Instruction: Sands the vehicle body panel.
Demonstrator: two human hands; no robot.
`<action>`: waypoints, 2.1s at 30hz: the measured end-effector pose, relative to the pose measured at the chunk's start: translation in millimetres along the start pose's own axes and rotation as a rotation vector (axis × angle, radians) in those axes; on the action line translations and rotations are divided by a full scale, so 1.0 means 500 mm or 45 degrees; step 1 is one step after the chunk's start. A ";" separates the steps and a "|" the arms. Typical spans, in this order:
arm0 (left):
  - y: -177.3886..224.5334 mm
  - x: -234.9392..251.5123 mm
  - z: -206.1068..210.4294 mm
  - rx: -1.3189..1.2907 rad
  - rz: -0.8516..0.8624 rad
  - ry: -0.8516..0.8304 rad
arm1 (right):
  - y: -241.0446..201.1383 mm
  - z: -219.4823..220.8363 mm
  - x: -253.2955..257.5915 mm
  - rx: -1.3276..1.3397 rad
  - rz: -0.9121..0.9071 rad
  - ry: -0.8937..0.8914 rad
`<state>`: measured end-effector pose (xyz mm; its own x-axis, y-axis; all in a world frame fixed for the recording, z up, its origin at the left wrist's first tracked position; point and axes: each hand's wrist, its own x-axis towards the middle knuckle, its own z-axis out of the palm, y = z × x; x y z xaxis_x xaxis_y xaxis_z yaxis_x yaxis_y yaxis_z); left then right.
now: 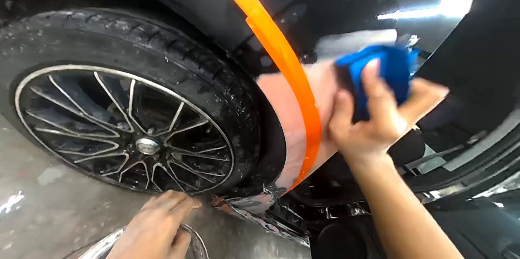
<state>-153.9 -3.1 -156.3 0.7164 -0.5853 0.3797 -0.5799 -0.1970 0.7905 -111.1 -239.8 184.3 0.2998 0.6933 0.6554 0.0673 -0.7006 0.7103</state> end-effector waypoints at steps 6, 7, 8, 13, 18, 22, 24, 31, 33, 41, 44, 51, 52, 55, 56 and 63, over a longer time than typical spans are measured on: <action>0.016 -0.010 -0.016 -0.007 0.014 -0.014 | -0.035 -0.011 -0.064 0.094 -0.021 -0.060; 0.010 -0.007 -0.015 0.005 0.004 -0.022 | -0.025 -0.005 -0.048 0.091 -0.048 -0.041; 0.004 -0.004 -0.008 0.024 0.006 -0.026 | -0.020 0.000 -0.026 0.074 -0.046 -0.018; 0.025 -0.010 0.002 0.037 0.026 -0.046 | -0.054 -0.009 -0.021 0.042 0.036 -0.064; 0.025 -0.010 0.019 0.060 0.015 -0.057 | -0.039 0.002 0.015 0.056 -0.004 -0.041; 0.050 -0.007 0.010 0.030 0.044 -0.036 | -0.050 -0.009 -0.010 0.092 -0.060 -0.083; 0.042 -0.004 0.015 0.050 0.042 -0.043 | -0.037 -0.002 0.012 0.074 -0.113 -0.065; 0.050 -0.012 0.014 0.076 0.037 -0.049 | -0.047 0.000 0.014 0.106 -0.117 -0.087; 0.046 -0.011 0.023 0.113 0.023 -0.050 | -0.047 0.001 0.033 0.073 -0.109 -0.081; 0.057 -0.009 0.035 0.131 0.027 -0.075 | -0.056 0.001 0.039 0.095 -0.096 -0.100; 0.064 -0.013 0.039 0.130 0.043 -0.068 | -0.070 -0.004 0.026 0.136 -0.084 -0.128; 0.056 -0.009 0.038 0.149 0.007 -0.077 | -0.070 -0.008 0.030 0.143 -0.030 -0.135; 0.057 -0.011 0.034 0.150 0.017 -0.067 | -0.071 -0.022 0.009 0.166 -0.001 -0.177; 0.048 -0.010 0.019 0.141 0.027 -0.001 | -0.056 -0.058 -0.045 0.210 0.038 -0.347; 0.046 -0.007 0.020 0.140 0.024 0.013 | -0.047 -0.062 -0.039 0.230 0.038 -0.359; 0.054 -0.018 0.043 0.148 0.076 -0.026 | -0.051 -0.063 -0.054 0.276 0.130 -0.200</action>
<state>-184.4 -20.1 -148.7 0.6719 -0.6142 0.4139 -0.6634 -0.2504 0.7051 -150.7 -235.3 156.5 0.4582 0.5942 0.6611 0.2258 -0.7972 0.5600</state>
